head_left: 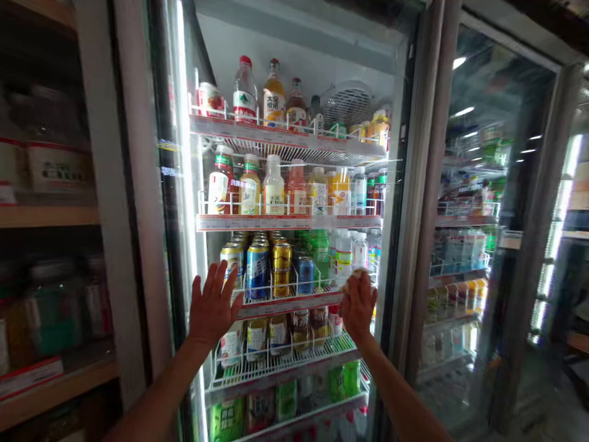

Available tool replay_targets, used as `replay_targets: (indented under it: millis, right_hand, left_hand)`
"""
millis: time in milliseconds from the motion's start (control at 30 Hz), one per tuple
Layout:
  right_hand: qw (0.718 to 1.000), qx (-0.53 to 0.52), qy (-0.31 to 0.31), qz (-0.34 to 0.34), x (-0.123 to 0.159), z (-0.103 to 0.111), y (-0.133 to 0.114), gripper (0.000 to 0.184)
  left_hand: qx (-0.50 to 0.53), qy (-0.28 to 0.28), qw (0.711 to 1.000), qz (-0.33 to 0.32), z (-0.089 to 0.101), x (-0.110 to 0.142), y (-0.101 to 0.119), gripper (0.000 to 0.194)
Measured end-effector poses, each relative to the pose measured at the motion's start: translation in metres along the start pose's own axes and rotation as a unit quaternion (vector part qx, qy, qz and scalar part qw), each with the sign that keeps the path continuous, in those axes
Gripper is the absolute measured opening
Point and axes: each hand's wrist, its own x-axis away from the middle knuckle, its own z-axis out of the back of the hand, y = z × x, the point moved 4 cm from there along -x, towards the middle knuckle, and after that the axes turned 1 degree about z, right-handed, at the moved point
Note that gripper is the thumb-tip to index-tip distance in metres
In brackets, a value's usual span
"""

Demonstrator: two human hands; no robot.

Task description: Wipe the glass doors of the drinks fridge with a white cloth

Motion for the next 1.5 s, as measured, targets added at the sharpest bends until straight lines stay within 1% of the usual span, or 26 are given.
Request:
replay_targets:
  millis: [33,100,133,233,300,367,467,533,567,633,700,767,833,900,933,967,1000,1033,1100,1167,1200,1267,1333,1400,1467,1500]
  right_hand:
    - [1.000,-0.001,0.021,-0.023,-0.001,0.004,-0.002,0.052]
    - [0.999,-0.012,0.033,-0.016,0.002,0.010,-0.016,0.056]
    - [0.999,-0.022,0.024,0.014,0.008,0.011,-0.030,0.057]
    - [0.971,-0.073,-0.066,0.216,0.038,0.006,-0.080,0.057]
    - [0.957,-0.078,-0.091,0.265,0.051,0.006,-0.086,0.054]
    - [0.973,-0.051,-0.062,0.216,0.044,0.009,-0.059,0.052]
    - [0.999,-0.005,0.015,0.046,0.018,0.016,-0.002,0.053]
    - [0.998,-0.008,0.050,-0.027,0.010,0.019,0.006,0.055]
    - [0.999,-0.022,0.046,-0.017,0.010,0.018,-0.006,0.056]
    - [0.993,-0.060,-0.008,0.098,0.020,0.013,-0.051,0.058]
    - [0.963,-0.089,-0.082,0.239,0.031,0.006,-0.096,0.059]
    - [0.944,-0.093,-0.106,0.298,0.028,0.004,-0.109,0.058]
    - [0.966,-0.074,-0.057,0.241,0.000,0.008,-0.087,0.056]
    - [0.993,-0.048,0.027,0.101,-0.037,0.014,-0.049,0.055]
    - [0.997,-0.041,0.061,0.027,-0.052,0.017,-0.034,0.055]
    - [0.995,-0.037,0.085,-0.021,-0.062,0.019,-0.027,0.055]
    - [0.994,-0.039,0.092,-0.033,-0.066,0.020,-0.030,0.055]
    - [0.996,-0.045,0.080,-0.004,-0.065,0.020,-0.043,0.056]
    - [0.988,-0.060,0.013,0.143,-0.047,0.015,-0.081,0.057]
    - [0.954,-0.070,-0.061,0.285,-0.024,0.010,-0.108,0.056]
    - [0.944,-0.068,-0.078,0.314,-0.018,0.009,-0.109,0.055]
    - [0.959,-0.049,-0.059,0.273,-0.028,0.011,-0.082,0.053]
    - [0.989,-0.026,0.013,0.144,-0.059,0.019,-0.034,0.052]
    - [0.995,-0.020,0.093,0.030,-0.088,0.027,0.003,0.053]
    - [0.991,-0.028,0.131,0.006,-0.103,0.030,0.007,0.055]
    - [0.991,-0.034,0.127,0.032,-0.103,0.030,-0.003,0.057]
  left_hand:
    - [-0.007,0.002,1.000,-0.006,-0.002,0.000,0.000,0.067]
    - [-0.019,0.006,1.000,-0.015,-0.004,0.000,-0.001,0.067]
    - [-0.023,0.006,1.000,-0.018,-0.005,-0.001,-0.001,0.067]
    - [-0.029,0.007,0.999,-0.021,-0.003,-0.001,-0.002,0.067]
    - [-0.030,0.008,0.999,-0.025,-0.001,-0.002,-0.001,0.067]
    - [-0.030,0.009,0.999,-0.027,-0.001,-0.002,-0.001,0.066]
    - [-0.030,0.003,0.999,-0.023,-0.003,-0.001,-0.001,0.067]
    - [-0.029,0.004,0.999,-0.020,-0.004,-0.001,-0.001,0.068]
    - [-0.029,0.003,0.999,-0.020,-0.004,-0.001,0.000,0.068]
    - [-0.026,0.010,0.999,-0.025,-0.002,-0.002,0.000,0.068]
    - [-0.023,0.018,0.999,-0.029,0.000,-0.002,0.000,0.067]
    - [-0.019,0.020,0.999,-0.034,0.002,-0.002,0.000,0.066]
    - [-0.015,0.016,0.999,-0.033,0.002,-0.002,-0.001,0.066]
    - [-0.012,0.010,0.999,-0.031,0.000,-0.001,-0.002,0.065]
    - [-0.009,0.010,1.000,-0.028,-0.001,-0.001,-0.003,0.065]
    - [-0.006,0.011,1.000,-0.026,-0.002,-0.001,-0.003,0.065]
    - [-0.003,0.012,1.000,-0.025,-0.003,-0.001,-0.003,0.065]
    - [-0.001,0.013,1.000,-0.024,-0.004,-0.001,-0.003,0.065]
    - [-0.003,0.017,1.000,-0.025,-0.004,-0.001,-0.003,0.065]
    - [-0.009,0.018,0.999,-0.028,-0.003,0.000,-0.003,0.066]
    - [-0.011,0.020,0.999,-0.030,-0.003,0.000,-0.003,0.066]
    - [-0.013,0.023,0.999,-0.032,-0.002,0.000,-0.003,0.065]
    - [-0.014,0.023,0.999,-0.035,-0.003,0.000,-0.004,0.065]
    - [-0.016,0.026,0.999,-0.035,-0.003,0.000,-0.003,0.064]
    - [-0.014,0.029,0.999,-0.033,-0.004,-0.001,-0.001,0.064]
    - [-0.012,0.031,0.999,-0.028,-0.004,-0.002,0.001,0.065]
